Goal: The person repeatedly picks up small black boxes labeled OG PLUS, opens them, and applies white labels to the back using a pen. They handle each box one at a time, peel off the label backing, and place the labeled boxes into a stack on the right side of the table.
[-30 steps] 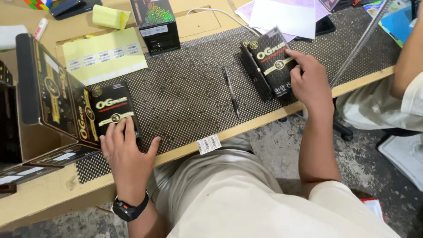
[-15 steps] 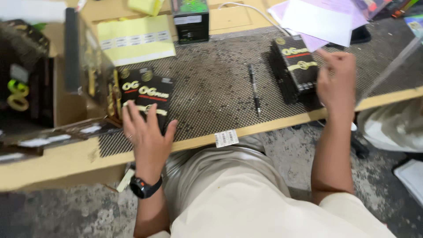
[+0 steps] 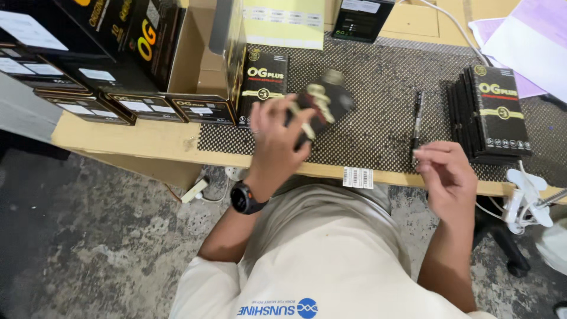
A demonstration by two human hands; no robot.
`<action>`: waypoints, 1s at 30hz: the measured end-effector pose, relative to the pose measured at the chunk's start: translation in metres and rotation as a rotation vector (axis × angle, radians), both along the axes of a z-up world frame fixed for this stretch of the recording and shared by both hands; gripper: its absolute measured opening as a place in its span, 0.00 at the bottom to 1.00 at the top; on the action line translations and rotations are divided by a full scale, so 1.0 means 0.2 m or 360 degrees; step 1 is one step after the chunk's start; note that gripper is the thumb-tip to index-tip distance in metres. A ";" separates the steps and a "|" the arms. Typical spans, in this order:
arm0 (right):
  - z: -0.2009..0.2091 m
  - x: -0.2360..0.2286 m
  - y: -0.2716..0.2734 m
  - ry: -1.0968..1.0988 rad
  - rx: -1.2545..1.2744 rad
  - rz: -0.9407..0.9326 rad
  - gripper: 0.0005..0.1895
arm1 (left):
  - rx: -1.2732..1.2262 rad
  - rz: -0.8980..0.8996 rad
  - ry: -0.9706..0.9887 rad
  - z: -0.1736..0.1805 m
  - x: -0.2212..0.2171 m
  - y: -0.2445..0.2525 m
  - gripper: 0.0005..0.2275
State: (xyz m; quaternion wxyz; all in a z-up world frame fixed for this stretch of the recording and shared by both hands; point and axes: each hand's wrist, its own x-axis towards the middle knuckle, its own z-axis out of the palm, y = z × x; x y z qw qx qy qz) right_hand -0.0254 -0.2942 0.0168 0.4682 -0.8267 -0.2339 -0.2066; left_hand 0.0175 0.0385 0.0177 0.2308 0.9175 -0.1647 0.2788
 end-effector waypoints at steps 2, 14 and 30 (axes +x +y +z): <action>-0.02 0.03 0.04 0.0103 0.0110 0.0091 0.10 | 0.0086 -0.0135 0.0019 0.02 0.00 -0.06 0.25; -0.18 0.03 0.00 0.0527 0.1133 -0.0002 0.06 | 0.0304 -0.0903 -0.0362 0.03 -0.01 -0.17 0.19; -0.11 -0.08 -0.11 0.0699 0.0545 0.0502 0.11 | 0.0299 -0.1079 -0.0271 0.07 -0.10 -0.20 0.27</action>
